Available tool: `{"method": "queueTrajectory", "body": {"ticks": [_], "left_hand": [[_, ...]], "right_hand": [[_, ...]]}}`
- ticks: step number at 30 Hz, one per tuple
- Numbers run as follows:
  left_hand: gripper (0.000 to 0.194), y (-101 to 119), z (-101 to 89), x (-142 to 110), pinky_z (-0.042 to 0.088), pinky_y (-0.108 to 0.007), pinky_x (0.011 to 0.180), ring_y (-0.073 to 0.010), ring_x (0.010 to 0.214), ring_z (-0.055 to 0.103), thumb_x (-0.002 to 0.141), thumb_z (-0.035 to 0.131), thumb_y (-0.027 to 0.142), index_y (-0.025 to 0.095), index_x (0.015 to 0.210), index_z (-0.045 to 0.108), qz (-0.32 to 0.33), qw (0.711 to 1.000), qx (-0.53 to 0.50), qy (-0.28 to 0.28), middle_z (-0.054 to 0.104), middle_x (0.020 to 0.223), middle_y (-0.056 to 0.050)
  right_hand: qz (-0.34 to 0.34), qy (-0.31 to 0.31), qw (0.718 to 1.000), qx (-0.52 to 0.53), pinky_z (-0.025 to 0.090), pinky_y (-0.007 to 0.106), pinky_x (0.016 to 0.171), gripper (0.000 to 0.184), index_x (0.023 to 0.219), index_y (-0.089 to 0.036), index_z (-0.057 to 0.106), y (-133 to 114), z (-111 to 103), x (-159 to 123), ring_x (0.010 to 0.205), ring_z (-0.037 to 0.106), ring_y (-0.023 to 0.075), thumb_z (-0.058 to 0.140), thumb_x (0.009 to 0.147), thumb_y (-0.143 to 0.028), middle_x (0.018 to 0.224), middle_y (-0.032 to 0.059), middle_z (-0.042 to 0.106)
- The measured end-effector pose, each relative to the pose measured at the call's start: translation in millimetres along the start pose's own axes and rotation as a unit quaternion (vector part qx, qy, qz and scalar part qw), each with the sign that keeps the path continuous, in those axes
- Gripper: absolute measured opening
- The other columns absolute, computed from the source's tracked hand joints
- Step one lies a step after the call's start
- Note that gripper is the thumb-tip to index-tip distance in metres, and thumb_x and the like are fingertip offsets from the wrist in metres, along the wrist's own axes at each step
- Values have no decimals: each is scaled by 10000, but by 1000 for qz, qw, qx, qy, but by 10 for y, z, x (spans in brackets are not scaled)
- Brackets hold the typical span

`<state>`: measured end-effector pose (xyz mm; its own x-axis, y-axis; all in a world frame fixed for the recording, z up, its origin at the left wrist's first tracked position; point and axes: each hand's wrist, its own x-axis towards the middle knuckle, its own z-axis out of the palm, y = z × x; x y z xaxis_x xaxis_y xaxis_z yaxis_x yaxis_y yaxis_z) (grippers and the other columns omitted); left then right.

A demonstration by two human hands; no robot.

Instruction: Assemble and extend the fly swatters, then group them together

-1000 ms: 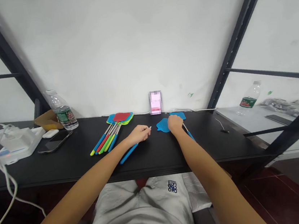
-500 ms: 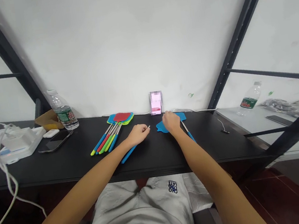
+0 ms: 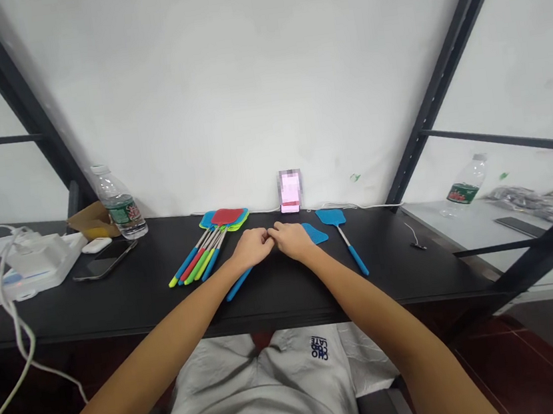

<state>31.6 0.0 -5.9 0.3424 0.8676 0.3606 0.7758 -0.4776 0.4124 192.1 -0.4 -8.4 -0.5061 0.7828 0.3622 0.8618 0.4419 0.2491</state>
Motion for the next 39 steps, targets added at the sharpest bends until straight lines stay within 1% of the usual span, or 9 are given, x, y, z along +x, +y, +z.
{"method": "queueTrajectory", "body": {"ticks": [3, 7, 11, 17, 26, 29, 32, 36, 39], "left_hand": [[215, -10, 12, -1, 397, -260, 650, -200, 773, 623, 845, 502, 301, 179, 779, 665, -9, 1000, 5, 7, 691, 812, -82], [236, -23, 20, 4, 390, -257, 642, -199, 772, 619, 858, 506, 352, 182, 805, 661, -18, 1000, 1, 2, 691, 825, -82], [276, -28, 19, -4, 378, -256, 632, -196, 760, 609, 863, 506, 406, 182, 794, 654, -16, 1000, 1, -11, 683, 808, -81], [270, -13, 0, -26, 382, -266, 650, -220, 833, 606, 865, 507, 409, 191, 839, 663, 13, 1000, 12, -24, 677, 828, -82], [289, -8, 2, -33, 363, -259, 630, -199, 799, 601, 892, 467, 417, 206, 836, 656, 32, 999, 21, -29, 674, 812, -61], [291, -10, 10, -30, 355, -257, 620, -188, 776, 601, 907, 443, 406, 213, 850, 653, 30, 999, 29, -11, 672, 807, -54], [323, -9, 1, -26, 342, -261, 602, -184, 747, 600, 926, 404, 411, 214, 862, 652, 24, 999, 29, 25, 670, 791, -51], [333, -4, -12, -33, 318, -266, 578, -180, 716, 590, 922, 403, 415, 210, 841, 652, 30, 998, 21, 51, 659, 753, -45], [331, 0, -1, -47, 310, -266, 566, -171, 687, 579, 913, 420, 419, 203, 832, 657, 47, 998, 7, 37, 649, 727, -42]], "right_hand": [[-9, -15, 1000, 1, 307, 265, 631, 280, 1095, -200, 623, 8, -1, 4, 842, 578, 176, 385, 948, -222, 1001, 87, 620], [16, -26, 1000, 6, 319, 259, 642, 310, 1145, -227, 617, 57, 4, 13, 848, 590, 175, 366, 974, -292, 1008, 75, 629], [85, -21, 996, 8, 338, 256, 663, 370, 1231, -256, 598, 186, 31, 16, 874, 602, 187, 333, 990, -349, 1045, 81, 638], [205, 9, 979, 11, 375, 269, 711, 373, 1218, -262, 624, 459, 110, -20, 918, 612, 207, 339, 988, -329, 1106, 80, 655], [264, 68, 961, 56, 380, 288, 739, 343, 1168, -227, 658, 662, 217, -60, 928, 614, 227, 393, 955, -274, 1102, 87, 676], [296, 103, 945, 96, 377, 294, 733, 340, 1160, -190, 642, 678, 243, -57, 898, 615, 238, 404, 955, -321, 1007, 103, 697], [317, 125, 928, 152, 376, 295, 721, 378, 1028, -158, 665, 703, 271, -66, 838, 614, 241, 378, 967, -396, 869, 114, 698], [272, 182, 912, 248, 386, 283, 708, 471, 844, -167, 666, 682, 276, -78, 770, 610, 214, 304, 986, -432, 787, 100, 682], [255, 219, 873, 353, 398, 262, 662, 525, 725, -179, 627, 606, 253, -66, 646, 583, 169, 279, 986, -473, 624, 45, 621]]}}
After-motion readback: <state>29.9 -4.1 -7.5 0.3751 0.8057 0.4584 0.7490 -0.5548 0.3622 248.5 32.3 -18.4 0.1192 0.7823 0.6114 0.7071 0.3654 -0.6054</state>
